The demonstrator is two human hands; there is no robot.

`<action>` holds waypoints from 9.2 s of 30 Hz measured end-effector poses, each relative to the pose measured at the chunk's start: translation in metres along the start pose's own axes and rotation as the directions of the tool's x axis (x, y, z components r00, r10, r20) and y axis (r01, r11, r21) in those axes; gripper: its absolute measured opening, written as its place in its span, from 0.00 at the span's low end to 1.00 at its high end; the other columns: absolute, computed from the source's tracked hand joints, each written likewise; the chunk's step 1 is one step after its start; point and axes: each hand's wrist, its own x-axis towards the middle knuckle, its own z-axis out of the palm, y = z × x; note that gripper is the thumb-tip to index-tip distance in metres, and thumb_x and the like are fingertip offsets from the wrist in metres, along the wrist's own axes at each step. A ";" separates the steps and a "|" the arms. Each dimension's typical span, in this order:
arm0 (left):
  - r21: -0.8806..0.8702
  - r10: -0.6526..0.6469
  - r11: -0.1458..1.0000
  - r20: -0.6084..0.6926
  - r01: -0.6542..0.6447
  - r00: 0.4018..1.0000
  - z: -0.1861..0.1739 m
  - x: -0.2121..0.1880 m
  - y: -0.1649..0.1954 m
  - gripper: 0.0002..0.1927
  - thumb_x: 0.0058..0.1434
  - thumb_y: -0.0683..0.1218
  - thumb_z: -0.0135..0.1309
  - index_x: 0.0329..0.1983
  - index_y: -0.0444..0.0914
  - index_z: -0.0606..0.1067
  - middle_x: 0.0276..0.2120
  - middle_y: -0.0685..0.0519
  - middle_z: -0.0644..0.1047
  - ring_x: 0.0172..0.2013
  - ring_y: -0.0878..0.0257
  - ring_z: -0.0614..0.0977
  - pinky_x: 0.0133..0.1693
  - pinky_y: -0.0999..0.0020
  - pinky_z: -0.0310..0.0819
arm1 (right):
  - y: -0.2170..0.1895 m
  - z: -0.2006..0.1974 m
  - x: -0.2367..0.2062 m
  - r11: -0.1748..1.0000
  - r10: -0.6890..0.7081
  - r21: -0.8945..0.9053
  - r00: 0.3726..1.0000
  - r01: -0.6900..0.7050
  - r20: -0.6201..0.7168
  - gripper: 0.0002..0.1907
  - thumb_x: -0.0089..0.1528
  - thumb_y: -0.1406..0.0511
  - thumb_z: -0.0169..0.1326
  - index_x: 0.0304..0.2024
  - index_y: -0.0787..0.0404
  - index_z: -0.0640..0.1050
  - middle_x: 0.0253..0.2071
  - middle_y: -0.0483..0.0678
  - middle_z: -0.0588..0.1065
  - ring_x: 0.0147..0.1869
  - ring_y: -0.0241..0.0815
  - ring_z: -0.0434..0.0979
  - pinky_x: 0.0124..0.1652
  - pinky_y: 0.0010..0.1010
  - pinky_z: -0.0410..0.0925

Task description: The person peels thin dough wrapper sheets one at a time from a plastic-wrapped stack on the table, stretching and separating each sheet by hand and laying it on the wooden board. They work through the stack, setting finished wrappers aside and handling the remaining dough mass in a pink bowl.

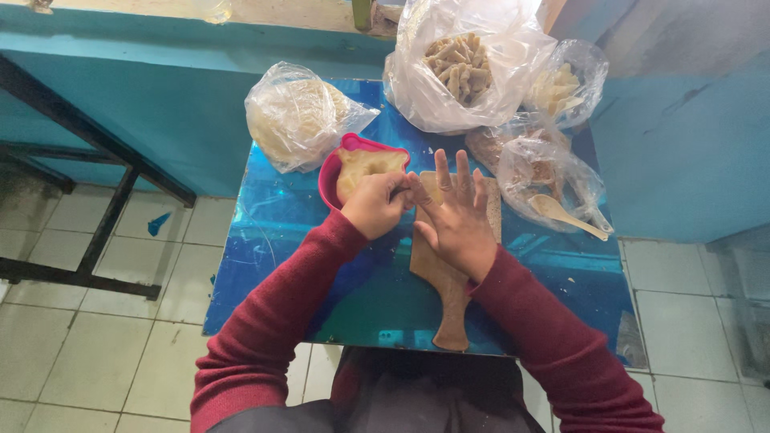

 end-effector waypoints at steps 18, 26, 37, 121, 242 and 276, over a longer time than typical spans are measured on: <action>-0.062 -0.100 0.994 -0.080 0.095 0.992 0.016 -0.030 0.000 0.07 0.60 0.43 0.56 0.39 0.34 0.79 0.27 0.47 0.82 0.28 0.61 0.84 0.32 0.66 0.78 | -0.019 0.007 -0.022 0.999 0.051 -0.015 0.999 -0.051 0.004 0.51 0.60 0.50 0.61 0.80 0.40 0.50 0.81 0.59 0.37 0.84 0.67 0.30 0.72 0.64 0.33; 0.275 0.115 0.960 -0.236 -0.047 0.965 0.021 -0.032 -0.015 0.03 0.59 0.39 0.58 0.36 0.36 0.79 0.30 0.47 0.82 0.33 0.53 0.85 0.37 0.60 0.78 | -0.015 0.011 -0.027 0.996 0.083 0.015 0.996 -0.083 0.018 0.51 0.60 0.51 0.62 0.79 0.41 0.51 0.81 0.60 0.36 0.83 0.67 0.28 0.71 0.66 0.36; 0.025 -0.116 0.992 -0.264 0.127 0.958 0.021 -0.047 0.017 0.12 0.67 0.45 0.58 0.51 0.38 0.80 0.25 0.46 0.80 0.25 0.57 0.80 0.30 0.63 0.74 | -0.029 0.008 -0.036 0.970 0.032 -0.237 0.995 -0.054 -0.095 0.49 0.63 0.51 0.63 0.82 0.40 0.53 0.82 0.60 0.40 0.84 0.68 0.31 0.73 0.68 0.34; 0.230 0.450 0.870 -0.007 -0.437 0.893 -0.031 -0.034 0.007 0.07 0.56 0.37 0.61 0.37 0.39 0.77 0.35 0.51 0.75 0.37 0.52 0.79 0.39 0.59 0.74 | -0.026 -0.003 0.000 -0.205 -0.043 0.958 0.980 -0.200 0.196 0.58 0.66 0.69 0.49 0.75 0.46 0.19 0.79 0.68 0.50 0.84 0.53 0.48 0.75 0.41 0.44; 0.771 0.338 0.632 -0.185 -0.077 0.923 -0.120 0.108 -0.083 0.35 0.58 0.54 0.66 0.67 0.40 0.72 0.50 0.40 0.80 0.48 0.45 0.82 0.48 0.53 0.76 | 0.086 0.023 0.035 0.807 0.170 0.580 0.984 -0.107 -0.056 0.26 0.61 0.64 0.60 0.62 0.59 0.76 0.48 0.51 0.80 0.58 0.51 0.76 0.58 0.41 0.67; 0.801 -0.039 0.592 -0.085 0.092 0.996 -0.189 0.122 -0.075 0.18 0.66 0.55 0.55 0.57 0.49 0.76 0.46 0.44 0.81 0.44 0.42 0.83 0.44 0.48 0.76 | 0.088 0.012 0.069 0.827 0.147 0.555 0.987 -0.088 -0.063 0.25 0.60 0.65 0.60 0.61 0.60 0.76 0.48 0.52 0.80 0.58 0.54 0.76 0.58 0.43 0.66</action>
